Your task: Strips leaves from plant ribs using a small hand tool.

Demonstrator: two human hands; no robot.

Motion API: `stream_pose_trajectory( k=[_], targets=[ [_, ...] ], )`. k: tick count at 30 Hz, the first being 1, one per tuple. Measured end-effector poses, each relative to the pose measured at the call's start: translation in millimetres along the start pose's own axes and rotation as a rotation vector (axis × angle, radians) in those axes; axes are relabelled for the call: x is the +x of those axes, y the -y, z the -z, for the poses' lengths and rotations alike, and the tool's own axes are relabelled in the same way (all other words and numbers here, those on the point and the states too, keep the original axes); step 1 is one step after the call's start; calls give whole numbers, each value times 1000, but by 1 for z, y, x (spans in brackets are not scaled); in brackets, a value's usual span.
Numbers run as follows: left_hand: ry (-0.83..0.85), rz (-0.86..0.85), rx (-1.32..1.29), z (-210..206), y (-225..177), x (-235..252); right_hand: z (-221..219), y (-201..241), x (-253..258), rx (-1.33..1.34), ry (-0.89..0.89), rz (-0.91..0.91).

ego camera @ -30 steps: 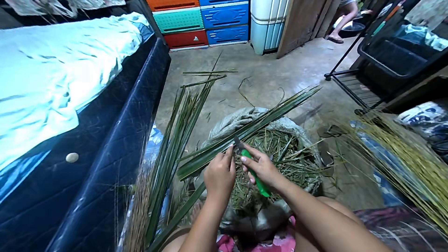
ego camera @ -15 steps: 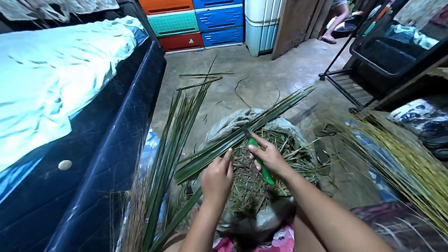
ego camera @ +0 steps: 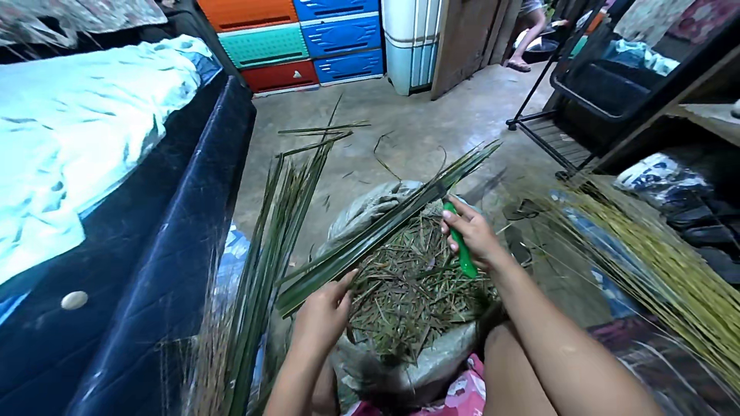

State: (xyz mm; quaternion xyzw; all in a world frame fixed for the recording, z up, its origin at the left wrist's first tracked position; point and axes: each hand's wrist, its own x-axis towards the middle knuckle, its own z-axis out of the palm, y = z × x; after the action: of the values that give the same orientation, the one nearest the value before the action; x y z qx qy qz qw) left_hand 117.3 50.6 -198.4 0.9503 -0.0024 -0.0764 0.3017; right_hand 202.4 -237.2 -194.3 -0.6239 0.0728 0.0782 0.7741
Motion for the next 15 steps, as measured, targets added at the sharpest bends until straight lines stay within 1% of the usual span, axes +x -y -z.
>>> stream_pose_trajectory(
  k=[6, 13, 15],
  targets=[
    [96, 5, -113, 18, 20, -4, 19, 6, 2, 22, -101, 35],
    [119, 80, -159, 29, 33, -4, 42, 12, 8, 51, -303, 116],
    [128, 105, -172, 28, 32, -2, 38, 10, 6, 20, -293, 139]
  ],
)
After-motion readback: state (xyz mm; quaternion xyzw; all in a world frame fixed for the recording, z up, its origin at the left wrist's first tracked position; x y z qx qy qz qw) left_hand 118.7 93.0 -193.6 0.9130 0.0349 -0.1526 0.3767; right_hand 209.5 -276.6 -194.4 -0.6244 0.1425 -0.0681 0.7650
